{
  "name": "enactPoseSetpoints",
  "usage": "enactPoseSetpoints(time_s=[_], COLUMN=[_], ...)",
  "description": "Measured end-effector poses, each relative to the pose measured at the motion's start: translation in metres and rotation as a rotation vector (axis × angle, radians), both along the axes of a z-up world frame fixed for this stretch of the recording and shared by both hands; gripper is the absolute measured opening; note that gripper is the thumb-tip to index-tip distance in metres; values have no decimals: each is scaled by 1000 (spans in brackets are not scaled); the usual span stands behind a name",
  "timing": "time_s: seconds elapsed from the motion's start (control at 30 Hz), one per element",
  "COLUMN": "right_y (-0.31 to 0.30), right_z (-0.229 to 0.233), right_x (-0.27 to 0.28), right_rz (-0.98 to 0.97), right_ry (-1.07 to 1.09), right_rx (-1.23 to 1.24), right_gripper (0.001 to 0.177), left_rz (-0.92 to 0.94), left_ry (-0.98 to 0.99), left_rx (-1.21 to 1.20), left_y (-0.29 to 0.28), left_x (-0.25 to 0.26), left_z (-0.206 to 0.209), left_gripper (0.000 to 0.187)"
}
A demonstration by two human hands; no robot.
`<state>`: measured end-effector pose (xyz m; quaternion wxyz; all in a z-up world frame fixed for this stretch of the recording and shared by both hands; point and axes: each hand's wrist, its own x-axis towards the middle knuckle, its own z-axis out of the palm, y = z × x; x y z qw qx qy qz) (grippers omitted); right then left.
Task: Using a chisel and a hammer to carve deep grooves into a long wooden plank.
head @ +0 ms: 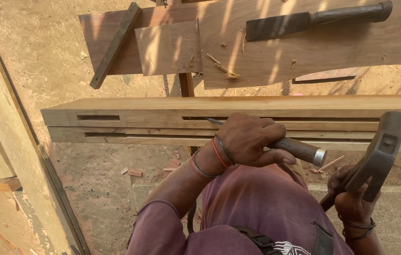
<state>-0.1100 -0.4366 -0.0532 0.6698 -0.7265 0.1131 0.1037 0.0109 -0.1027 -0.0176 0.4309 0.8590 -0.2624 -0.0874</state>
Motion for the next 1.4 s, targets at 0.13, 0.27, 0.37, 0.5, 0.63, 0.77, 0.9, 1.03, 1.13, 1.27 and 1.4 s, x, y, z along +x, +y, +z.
enactPoseSetpoints(time_s=[0.13, 0.27, 0.37, 0.5, 0.63, 0.77, 0.9, 1.03, 1.13, 1.27, 1.4], right_y=[-15, -13, -5, 14, 1, 8, 23, 15, 12, 12, 8], right_z=[-16, -16, -17, -21, -31, -27, -2, -23, -27, -26, -40], right_x=[-16, -19, -17, -3, -20, -9, -1, -5, -9, -8, -7], right_rz=[-65, 90, 204, 236, 193, 252, 29, 302, 231, 72, 332], right_ry=[36, -27, -86, -267, -28, -210, 234, -111, -132, 67, -70], right_rx=[-74, 155, -90, 57, 233, -101, 497, -142, -134, 538, -231], right_gripper=[61, 53, 42, 32, 42, 27, 31, 24, 27, 37, 40], left_rz=[21, 17, 20, 29, 41, 50, 81, 66, 72, 90, 69], left_ry=[-21, -2, -1, -19, -33, -27, -37, -15, -9, -19, -11], left_rx=[-37, -48, -60, -65, -56, -43, -42, 6, 14, 4, 35], left_y=[2, 3, 6, 6, 4, 3, 2, 2, 3, 3, 4], left_x=[0, 0, -2, -1, -2, -2, -4, -2, 0, -2, 0], left_z=[1, 3, 4, 2, 2, -1, -2, -3, -2, -1, -1], left_gripper=[54, 54, 54, 53, 53, 52, 52, 53, 54, 54, 52])
